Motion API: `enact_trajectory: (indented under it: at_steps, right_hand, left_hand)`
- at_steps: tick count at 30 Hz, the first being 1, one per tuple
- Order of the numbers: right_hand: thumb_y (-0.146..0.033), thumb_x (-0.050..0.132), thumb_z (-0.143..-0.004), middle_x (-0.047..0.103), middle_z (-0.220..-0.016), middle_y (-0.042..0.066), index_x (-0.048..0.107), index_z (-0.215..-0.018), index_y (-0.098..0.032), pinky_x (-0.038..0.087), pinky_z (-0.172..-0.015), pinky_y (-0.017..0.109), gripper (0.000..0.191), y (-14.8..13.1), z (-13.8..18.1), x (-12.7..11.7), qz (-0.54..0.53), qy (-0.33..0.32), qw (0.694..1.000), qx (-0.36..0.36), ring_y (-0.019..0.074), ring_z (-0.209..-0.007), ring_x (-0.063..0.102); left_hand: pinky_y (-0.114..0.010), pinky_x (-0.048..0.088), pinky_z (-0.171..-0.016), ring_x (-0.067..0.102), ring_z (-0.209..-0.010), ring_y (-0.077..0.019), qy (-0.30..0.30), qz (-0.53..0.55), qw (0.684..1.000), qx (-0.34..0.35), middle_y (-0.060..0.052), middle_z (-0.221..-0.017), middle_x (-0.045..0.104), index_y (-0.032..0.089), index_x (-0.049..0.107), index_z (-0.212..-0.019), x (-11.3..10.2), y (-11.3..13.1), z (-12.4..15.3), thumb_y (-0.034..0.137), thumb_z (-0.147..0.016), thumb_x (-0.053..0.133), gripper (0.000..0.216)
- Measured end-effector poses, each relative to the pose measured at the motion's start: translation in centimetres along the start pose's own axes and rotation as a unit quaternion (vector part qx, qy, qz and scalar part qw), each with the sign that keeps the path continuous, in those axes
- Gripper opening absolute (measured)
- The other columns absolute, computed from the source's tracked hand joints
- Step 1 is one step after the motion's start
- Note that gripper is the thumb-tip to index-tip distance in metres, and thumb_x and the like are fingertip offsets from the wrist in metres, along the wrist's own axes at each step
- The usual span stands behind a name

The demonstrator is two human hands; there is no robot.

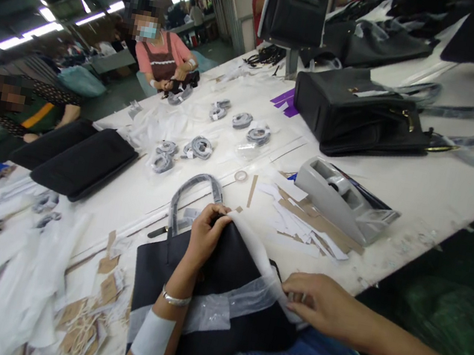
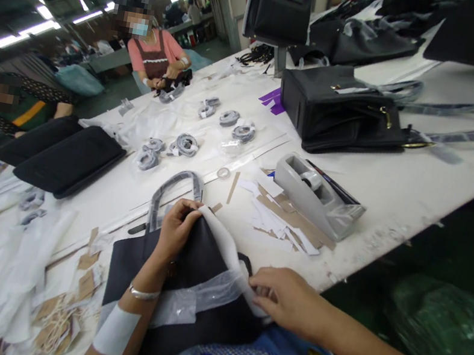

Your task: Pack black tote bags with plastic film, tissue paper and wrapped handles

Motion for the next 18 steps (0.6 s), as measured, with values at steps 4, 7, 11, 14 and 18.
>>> enact_trajectory:
  at_steps: [4, 7, 11, 14, 18]
  right_hand:
    - [-0.015, 0.046, -0.092, 0.073, -0.102, 0.008, 0.070, -0.107, -0.024, 0.054, -0.082, 0.032, 0.030, -0.9, 1.0, 0.4, 0.067, 0.101, 0.987, -0.105, 0.0203, -0.093, 0.067]
    - [-0.017, 0.050, -0.091, 0.072, -0.114, 0.009, 0.070, -0.117, -0.026, 0.056, -0.090, 0.035, 0.033, -1.6, 1.5, 0.6, 0.063, 0.176, 0.967, -0.174, 0.0221, -0.103, 0.068]
    - [-0.015, 0.052, -0.090, 0.072, -0.113, 0.010, 0.071, -0.110, -0.024, 0.057, -0.091, 0.034, 0.029, -1.7, 0.7, 0.8, 0.017, 0.238, 0.956, -0.170, 0.0210, -0.104, 0.068]
    - [-0.009, 0.047, -0.087, 0.072, -0.109, 0.007, 0.069, -0.102, -0.024, 0.047, -0.106, 0.043, 0.030, -0.8, 0.0, 2.1, 0.018, 0.165, 0.976, -0.138, 0.0191, -0.105, 0.067]
    - [-0.004, 0.047, -0.083, 0.071, -0.115, 0.005, 0.070, -0.108, -0.026, 0.027, -0.114, 0.065, 0.040, 0.6, 1.4, 2.4, 0.088, 0.094, 0.983, -0.128, 0.0248, -0.115, 0.063]
  left_hand:
    - [-0.033, 0.049, -0.090, 0.066, -0.097, -0.0203, 0.020, 0.016, 1.000, -0.004, -0.004, -0.095, 0.069, 0.022, 0.053, -0.085, -1.0, 0.2, 0.4, 0.036, -0.089, 0.059, 0.016]
    - [-0.032, 0.050, -0.089, 0.066, -0.096, -0.0195, 0.032, 0.044, 0.999, -0.003, -0.003, -0.096, 0.069, 0.022, 0.051, -0.087, -1.8, -0.2, 0.3, 0.041, -0.091, 0.057, 0.020]
    - [-0.031, 0.049, -0.089, 0.065, -0.097, -0.0186, 0.050, 0.066, 0.997, 0.001, -0.003, -0.097, 0.068, 0.022, 0.050, -0.089, -2.8, -0.4, 0.3, 0.042, -0.093, 0.055, 0.020]
    - [-0.032, 0.049, -0.090, 0.065, -0.097, -0.0186, 0.017, 0.049, 0.999, 0.001, -0.003, -0.098, 0.068, 0.022, 0.052, -0.088, -1.8, -0.8, 0.3, 0.038, -0.090, 0.060, 0.018]
    - [-0.031, 0.049, -0.084, 0.065, -0.089, -0.0187, -0.058, -0.048, 0.997, -0.017, -0.002, -0.090, 0.068, 0.021, 0.056, -0.088, 1.2, -2.4, 0.4, 0.033, -0.088, 0.062, 0.014]
Point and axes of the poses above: each hand's wrist, its own z-axis away from the middle knuckle, its own x-axis out of the palm, y = z × x, the point moved 8 cm from there along -z, towards the middle knuckle
